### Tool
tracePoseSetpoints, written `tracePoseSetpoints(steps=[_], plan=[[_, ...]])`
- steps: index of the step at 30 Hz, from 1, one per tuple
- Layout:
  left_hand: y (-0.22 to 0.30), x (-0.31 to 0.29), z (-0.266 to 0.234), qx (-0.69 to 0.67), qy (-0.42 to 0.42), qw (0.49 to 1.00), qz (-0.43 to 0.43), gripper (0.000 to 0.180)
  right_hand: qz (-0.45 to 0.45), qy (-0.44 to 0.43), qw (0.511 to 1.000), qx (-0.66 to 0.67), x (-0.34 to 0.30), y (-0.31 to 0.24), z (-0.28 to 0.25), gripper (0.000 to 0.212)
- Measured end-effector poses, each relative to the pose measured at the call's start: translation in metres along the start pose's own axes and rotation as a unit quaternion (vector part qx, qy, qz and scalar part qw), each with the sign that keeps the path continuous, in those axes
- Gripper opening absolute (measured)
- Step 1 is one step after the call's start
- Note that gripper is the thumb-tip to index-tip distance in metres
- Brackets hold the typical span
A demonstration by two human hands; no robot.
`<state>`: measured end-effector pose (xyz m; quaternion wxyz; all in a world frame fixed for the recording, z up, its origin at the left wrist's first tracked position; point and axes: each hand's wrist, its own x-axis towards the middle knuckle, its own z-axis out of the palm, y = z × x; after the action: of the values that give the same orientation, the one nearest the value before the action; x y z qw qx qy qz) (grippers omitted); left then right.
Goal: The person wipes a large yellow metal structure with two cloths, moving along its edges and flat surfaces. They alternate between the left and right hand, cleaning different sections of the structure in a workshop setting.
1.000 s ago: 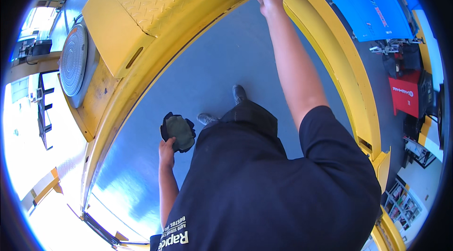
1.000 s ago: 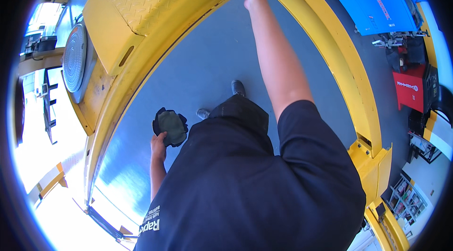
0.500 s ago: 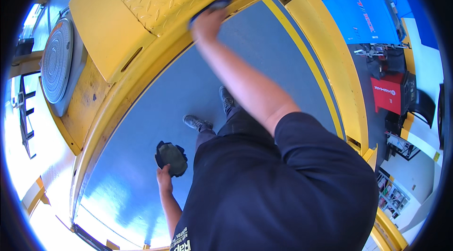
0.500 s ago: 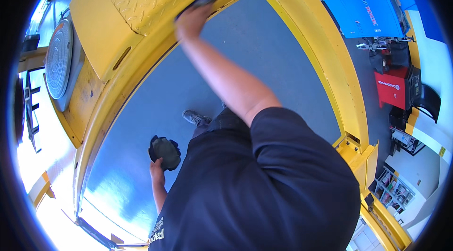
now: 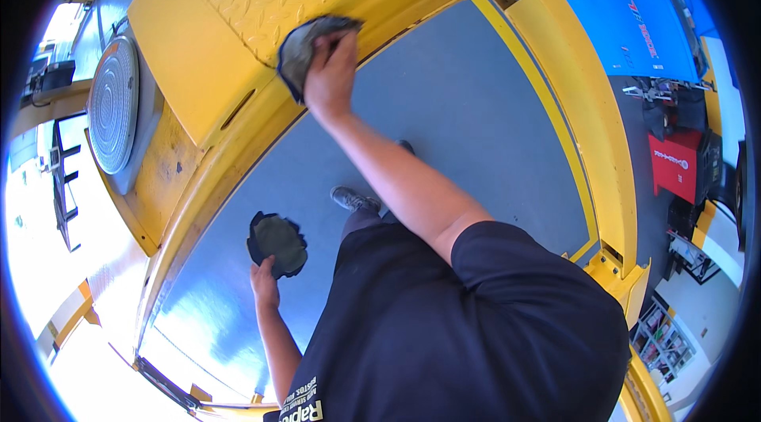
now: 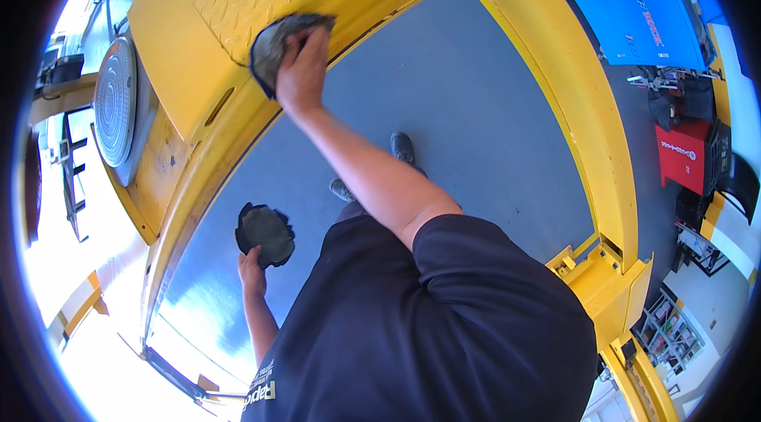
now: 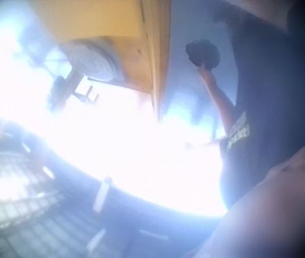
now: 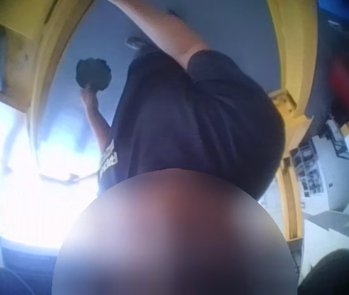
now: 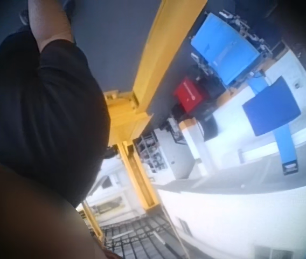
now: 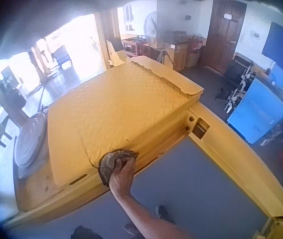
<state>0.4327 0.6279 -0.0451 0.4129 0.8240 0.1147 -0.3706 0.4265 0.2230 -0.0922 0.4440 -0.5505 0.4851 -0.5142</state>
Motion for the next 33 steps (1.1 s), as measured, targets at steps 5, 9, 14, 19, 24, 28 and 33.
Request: tracePoseSetpoints(steps=[5, 9, 14, 19, 24, 28, 33], plan=[[-0.052, -0.028, -0.005, -0.007, -0.002, 0.999, -0.037, 0.035, 0.07, 0.192, 0.973, 0.105, 0.157, 0.028, -0.03, 0.032], [-0.077, -0.042, -0.015, -0.029, 0.005, 0.999, -0.038, 0.038, 0.084, 0.221, 0.966, 0.108, 0.197, 0.042, -0.041, 0.029], [-0.034, -0.021, -0.028, 0.023, 0.013, 1.0, 0.01, 0.036, 0.178, 0.068, 0.971, 0.145, -0.036, -0.009, 0.04, 0.057], [0.03, 0.001, -0.044, 0.054, 0.002, 0.993, 0.104, 0.035, 0.296, -0.039, 0.918, 0.26, -0.118, -0.014, 0.071, 0.03], [0.002, -0.022, -0.067, 0.062, 0.071, 0.988, 0.123, 0.034, 0.295, 0.015, 0.925, 0.24, 0.027, 0.02, 0.017, 0.008], [-0.049, -0.043, -0.065, -0.064, 0.116, 0.991, 0.014, 0.036, 0.209, 0.096, 0.97, 0.075, 0.182, 0.01, -0.059, 0.037], [-0.059, -0.046, -0.035, -0.07, 0.063, 0.995, -0.013, 0.032, 0.059, 0.18, 0.972, -0.138, 0.29, 0.013, -0.094, 0.047]])
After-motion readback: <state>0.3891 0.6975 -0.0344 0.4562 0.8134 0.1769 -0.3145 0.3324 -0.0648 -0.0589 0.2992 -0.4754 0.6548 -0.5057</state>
